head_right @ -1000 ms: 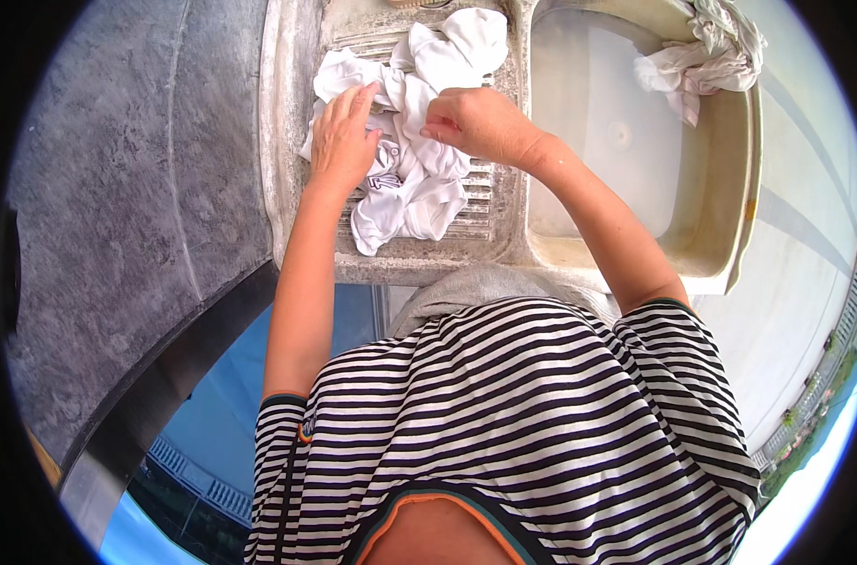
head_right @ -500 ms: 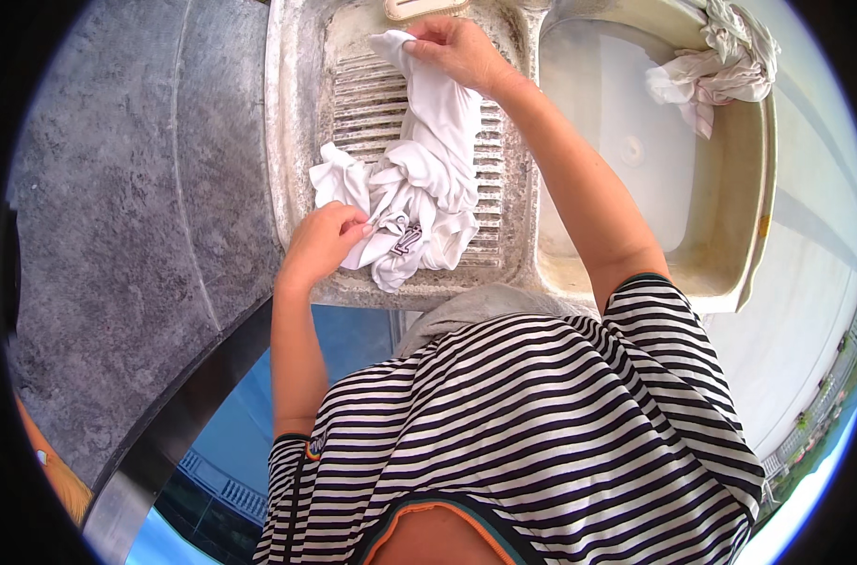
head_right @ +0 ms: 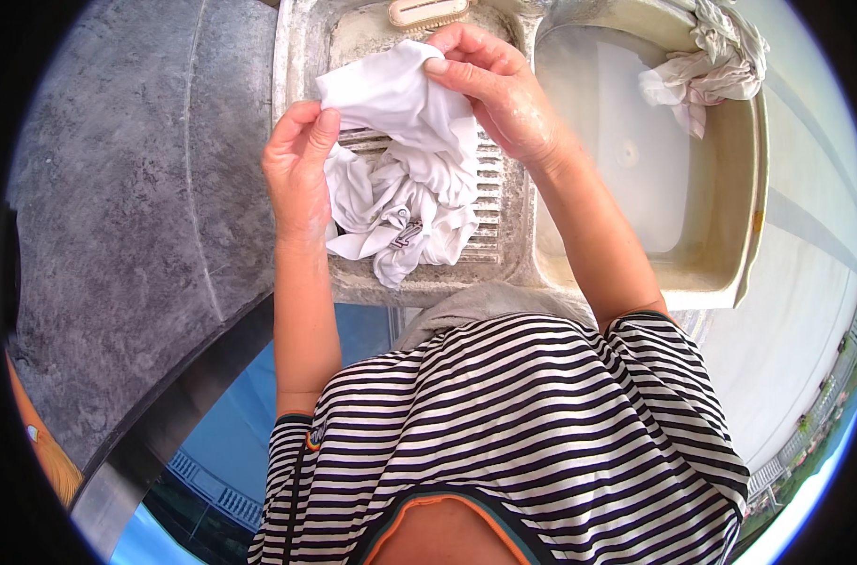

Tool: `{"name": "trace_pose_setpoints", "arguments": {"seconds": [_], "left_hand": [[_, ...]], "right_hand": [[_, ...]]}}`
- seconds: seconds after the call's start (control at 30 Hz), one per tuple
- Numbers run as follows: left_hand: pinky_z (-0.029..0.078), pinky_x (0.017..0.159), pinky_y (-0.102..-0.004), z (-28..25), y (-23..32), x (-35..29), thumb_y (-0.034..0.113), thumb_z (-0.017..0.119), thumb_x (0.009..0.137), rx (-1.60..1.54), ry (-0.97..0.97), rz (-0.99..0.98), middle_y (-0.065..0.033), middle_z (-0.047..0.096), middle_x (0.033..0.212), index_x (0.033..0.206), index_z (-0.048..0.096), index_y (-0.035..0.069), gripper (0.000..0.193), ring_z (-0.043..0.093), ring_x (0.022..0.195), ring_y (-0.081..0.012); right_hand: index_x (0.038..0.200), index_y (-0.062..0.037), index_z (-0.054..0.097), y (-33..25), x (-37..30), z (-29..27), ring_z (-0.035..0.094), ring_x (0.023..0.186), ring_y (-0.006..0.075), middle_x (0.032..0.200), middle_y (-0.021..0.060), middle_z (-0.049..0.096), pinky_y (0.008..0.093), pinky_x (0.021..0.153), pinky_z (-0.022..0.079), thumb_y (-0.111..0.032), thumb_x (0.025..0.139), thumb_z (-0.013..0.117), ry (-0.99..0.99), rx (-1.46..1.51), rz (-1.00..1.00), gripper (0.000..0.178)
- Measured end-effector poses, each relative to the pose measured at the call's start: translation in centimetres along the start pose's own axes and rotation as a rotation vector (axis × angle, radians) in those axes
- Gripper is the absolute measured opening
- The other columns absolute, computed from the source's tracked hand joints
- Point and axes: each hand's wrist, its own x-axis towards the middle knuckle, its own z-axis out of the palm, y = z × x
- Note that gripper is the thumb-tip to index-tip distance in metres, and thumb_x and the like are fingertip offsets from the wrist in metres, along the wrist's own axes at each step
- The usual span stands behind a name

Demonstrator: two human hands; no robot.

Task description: The person hand-washes a white t-shirt in a utility sink. They scrub the fabric on a washboard, apply soap, and repeatedly rinse and wring the garment under running water.

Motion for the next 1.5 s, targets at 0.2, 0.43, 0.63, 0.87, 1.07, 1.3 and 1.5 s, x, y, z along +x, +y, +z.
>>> {"name": "trace_pose_setpoints", "arguments": {"seconds": [0.2,0.43,0.63,0.87,1.07,1.3,1.5], "left_hand": [[0.048,0.092,-0.0367,0.7,2.8,-0.6,0.024,0.053,0.102,-0.395,0.089,-0.044,-0.0103,0.063,0.109,0.115,0.053,0.001,0.026,0.061,0.101,-0.0194],[0.047,0.095,-0.0461,-1.8,3.3,-2.5,0.034,0.047,0.103,-0.502,0.259,-0.113,-0.0115,0.063,0.112,0.115,0.057,0.005,0.032,0.06,0.106,-0.0233],[0.047,0.095,-0.0462,-3.9,0.4,-3.9,0.03,0.059,0.098,-0.439,0.351,-0.259,-0.0071,0.065,0.101,0.101,0.061,0.009,0.021,0.061,0.101,-0.0219],[0.045,0.102,-0.0531,-5.7,0.6,-4.2,0.031,0.056,0.099,-0.673,0.277,-0.162,-0.0087,0.067,0.103,0.1,0.062,0.008,0.024,0.061,0.109,-0.0288],[0.047,0.099,-0.0553,-3.3,2.3,-3.7,0.037,0.053,0.1,-0.504,0.317,-0.184,-0.0107,0.066,0.108,0.108,0.055,0.006,0.032,0.061,0.112,-0.0366],[0.051,0.074,-0.027,-8.8,-9.3,-2.8,0.039,0.051,0.101,-1.122,-0.031,-0.82,-0.0008,0.056,0.07,0.09,0.058,0.012,0.03,0.058,0.072,-0.0132],[0.044,0.059,-0.0215,-2.4,-7.9,-2.8,0.041,0.05,0.1,-0.63,0.271,-0.656,0.0066,0.046,0.06,0.08,0.055,0.018,0.032,0.045,0.052,-0.0054]], "right_hand": [[0.1,-0.0068,0.06,0.0,-0.2,3.6,0.056,0.077,0.0049,0.085,-0.0044,0.061,0.023,0.066,0.045,-0.014,0.089,0.07,-0.17,-0.293,-0.083,0.017],[0.089,-0.0081,0.063,1.8,1.2,2.5,0.058,0.075,0.0258,0.083,0.0043,0.059,0.0375,0.069,0.049,-0.015,0.067,0.08,-0.405,-1.363,-0.644,0.029],[0.079,-0.0039,0.059,1.2,0.7,2.3,0.057,0.073,0.0214,0.079,0.0039,0.062,0.033,0.066,0.047,-0.022,0.069,0.085,-0.498,-0.914,-0.128,0.033],[0.083,-0.0071,0.06,2.8,0.4,1.0,0.064,0.072,0.0284,0.074,0.0074,0.062,0.0413,0.065,0.05,-0.013,0.071,0.077,-0.4,-1.611,-0.325,0.022],[0.074,-0.0073,0.052,-2.8,-0.7,3.5,0.064,0.087,0.0196,0.088,0.0059,0.067,0.0314,0.075,0.05,-0.007,0.071,0.078,-0.282,-1.045,-0.421,0.026],[0.06,-0.0078,0.044,8.3,-3.5,10.4,0.057,0.055,0.0201,0.058,0.006,0.055,0.032,0.057,0.048,-0.029,0.09,0.07,-0.221,-1.0,-0.492,0.045],[0.067,-0.0108,0.064,12.9,5.6,4.6,0.063,0.06,0.0352,0.064,0.0123,0.063,0.0462,0.057,0.051,-0.036,0.092,0.058,0.173,-1.244,-0.106,0.036]]}}
